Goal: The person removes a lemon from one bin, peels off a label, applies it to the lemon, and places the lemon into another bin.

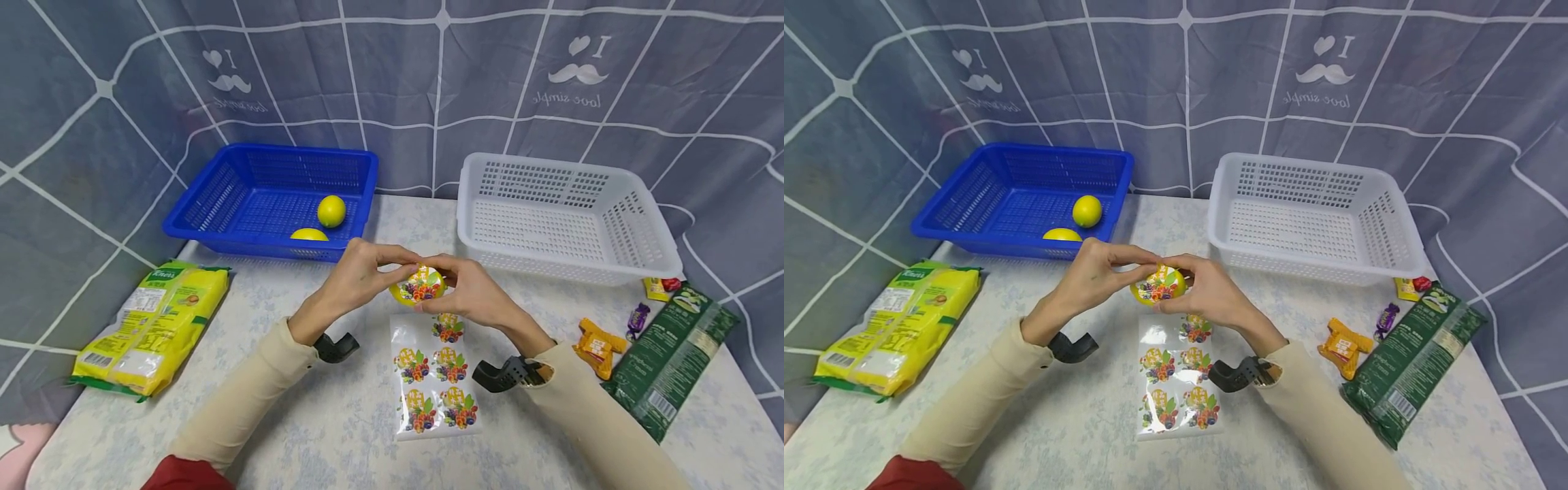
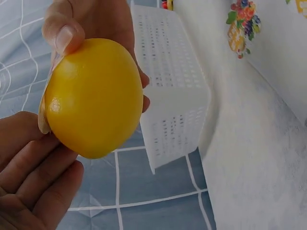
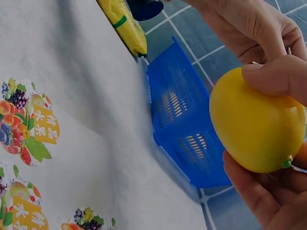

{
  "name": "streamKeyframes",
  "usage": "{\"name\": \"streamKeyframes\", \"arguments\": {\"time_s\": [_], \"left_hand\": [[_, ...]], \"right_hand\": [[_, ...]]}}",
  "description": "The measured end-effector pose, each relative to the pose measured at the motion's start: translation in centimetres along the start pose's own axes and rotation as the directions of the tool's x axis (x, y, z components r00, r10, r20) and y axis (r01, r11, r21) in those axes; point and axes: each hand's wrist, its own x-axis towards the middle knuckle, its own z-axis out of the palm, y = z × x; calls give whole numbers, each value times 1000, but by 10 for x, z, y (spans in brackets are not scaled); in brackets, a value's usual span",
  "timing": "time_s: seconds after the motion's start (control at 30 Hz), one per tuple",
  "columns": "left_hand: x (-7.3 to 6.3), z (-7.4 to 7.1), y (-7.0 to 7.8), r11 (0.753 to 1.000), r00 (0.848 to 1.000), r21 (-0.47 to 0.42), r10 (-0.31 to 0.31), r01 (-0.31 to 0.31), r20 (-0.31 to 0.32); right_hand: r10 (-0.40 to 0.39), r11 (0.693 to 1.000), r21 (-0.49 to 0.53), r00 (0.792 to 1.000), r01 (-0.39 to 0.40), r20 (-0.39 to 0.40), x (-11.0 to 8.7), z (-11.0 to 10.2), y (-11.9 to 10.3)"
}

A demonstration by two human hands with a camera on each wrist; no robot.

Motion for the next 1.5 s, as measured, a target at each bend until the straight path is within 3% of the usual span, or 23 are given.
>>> {"name": "streamKeyframes", "arguments": {"time_s": [0.1, 0.23, 0.33, 0.4, 0.47, 0.57, 0.67, 0.73, 0.97, 1.13, 1.37, 1.5], "left_hand": [[-1, -1, -4, 997, 999, 57, 51, -51, 7], [-3, -6, -10, 994, 999, 99, 49, -50, 17], [-3, -11, -9, 995, 998, 96, 46, -41, -53], [-2, -14, -5, 996, 991, 71, 64, -56, -115], [-1, -14, -1, 996, 987, 24, 91, -89, -131], [2, -11, 3, 991, 993, -68, 111, -114, -46], [3, -4, 1, 989, 995, -123, 88, -81, 52], [2, -2, -1, 989, 995, -141, 63, -52, 78], [0, 2, -5, 990, 993, -135, 57, -43, 101], [0, 2, -5, 993, 991, -112, 54, -41, 118], [-3, 4, -6, 984, 995, -181, 18, 0, 99], [-4, 3, -5, 985, 996, -175, 7, 8, 87]], "right_hand": [[-6, 1000, -14, 1000, 6, -7, -1, 1, -2], [-3, 1000, 7, 1000, 3, 4, -2, 2, -5], [13, 998, 58, 1000, -13, 11, -2, 2, -6], [25, 997, 74, 1000, -25, 10, -2, 1, -5], [31, 998, 63, 999, -31, 11, -3, 0, -5], [21, 999, 49, 1000, -21, 4, -3, -1, -4], [9, 998, 58, 1000, -8, -5, -3, -1, -5], [6, 998, 69, 1000, -6, -2, -3, -1, -5], [29, 995, 91, 999, -31, 23, -4, -3, -3], [16, 994, 107, 1000, -15, -10, -6, -6, -4], [18, 987, 158, 998, -9, -56, -6, -6, -8], [12, 991, 131, 997, -2, -76, -5, -6, -9]]}}
